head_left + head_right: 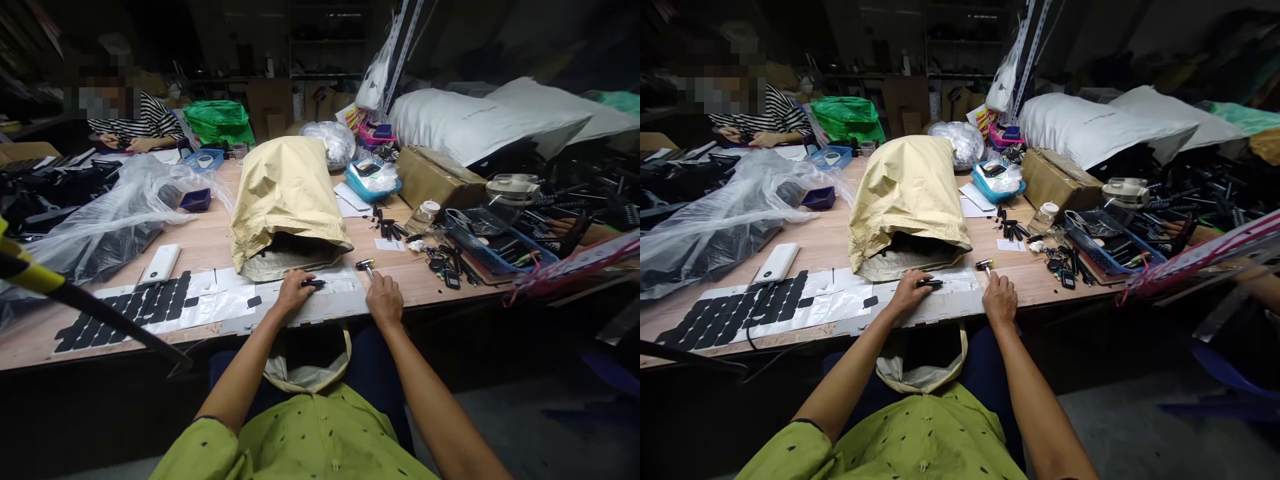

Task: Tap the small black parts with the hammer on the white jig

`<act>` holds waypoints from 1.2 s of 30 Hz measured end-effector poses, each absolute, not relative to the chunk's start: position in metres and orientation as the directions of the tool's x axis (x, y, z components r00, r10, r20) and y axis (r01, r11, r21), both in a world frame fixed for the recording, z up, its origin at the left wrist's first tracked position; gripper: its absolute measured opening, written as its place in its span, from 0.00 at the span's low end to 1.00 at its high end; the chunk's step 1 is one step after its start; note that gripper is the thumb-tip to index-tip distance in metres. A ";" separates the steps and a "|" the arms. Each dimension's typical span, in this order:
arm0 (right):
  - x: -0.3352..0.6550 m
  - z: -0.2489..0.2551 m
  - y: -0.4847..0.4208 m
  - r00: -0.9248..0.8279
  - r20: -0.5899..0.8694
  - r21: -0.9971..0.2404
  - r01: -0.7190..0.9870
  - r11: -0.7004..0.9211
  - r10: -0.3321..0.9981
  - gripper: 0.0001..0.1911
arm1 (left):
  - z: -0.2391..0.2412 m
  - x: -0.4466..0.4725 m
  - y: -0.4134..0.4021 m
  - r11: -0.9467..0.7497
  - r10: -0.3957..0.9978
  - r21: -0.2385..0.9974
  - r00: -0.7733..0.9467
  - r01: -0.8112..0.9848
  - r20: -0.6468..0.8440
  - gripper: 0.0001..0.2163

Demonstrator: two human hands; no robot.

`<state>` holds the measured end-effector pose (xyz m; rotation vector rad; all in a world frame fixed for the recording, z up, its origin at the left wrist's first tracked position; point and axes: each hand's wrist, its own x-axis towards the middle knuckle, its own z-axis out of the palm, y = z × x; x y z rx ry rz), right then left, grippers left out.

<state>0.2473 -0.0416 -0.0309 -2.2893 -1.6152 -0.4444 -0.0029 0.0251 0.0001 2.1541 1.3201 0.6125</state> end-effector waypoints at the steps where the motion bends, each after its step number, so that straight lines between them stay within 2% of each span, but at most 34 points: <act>1: 0.247 -0.031 -0.042 0.320 0.417 -0.066 0.944 -0.322 0.851 0.18 | -0.003 0.002 0.021 -0.361 0.909 0.667 0.406 0.652 0.095 0.12; 6: 0.245 -0.031 -0.042 0.326 0.416 -0.083 0.943 -0.322 0.849 0.18 | -0.008 0.010 0.016 -0.344 0.917 0.683 0.388 0.644 0.095 0.10; 10: 0.249 -0.027 -0.041 0.354 0.385 -0.176 0.935 -0.309 0.852 0.19 | -0.005 0.009 0.017 -0.362 0.909 0.656 0.408 0.662 0.090 0.10; 15: 0.250 -0.020 -0.051 0.427 0.328 -0.449 0.855 -0.259 0.842 0.20 | -0.004 0.013 0.016 -0.331 0.920 0.641 0.387 0.693 0.058 0.11; 19: 0.231 -0.017 -0.070 0.372 0.314 -0.691 0.721 -0.059 0.873 0.20 | -0.002 0.015 0.014 -0.325 0.924 0.643 0.379 0.694 0.058 0.12; 23: 0.208 -0.013 -0.086 0.340 0.236 -0.836 0.549 0.012 0.910 0.20 | 0.001 0.016 0.013 -0.320 0.924 0.648 0.378 0.692 0.053 0.12; 30: 0.196 -0.012 -0.090 0.345 0.117 -0.924 0.381 -0.025 0.931 0.21 | 0.001 0.015 0.014 -0.318 0.922 0.671 0.385 0.670 0.052 0.09; 36: 0.193 -0.005 -0.090 0.299 0.130 -0.915 0.404 -0.002 0.945 0.21 | 0.002 0.016 0.014 -0.317 0.919 0.674 0.393 0.667 0.042 0.09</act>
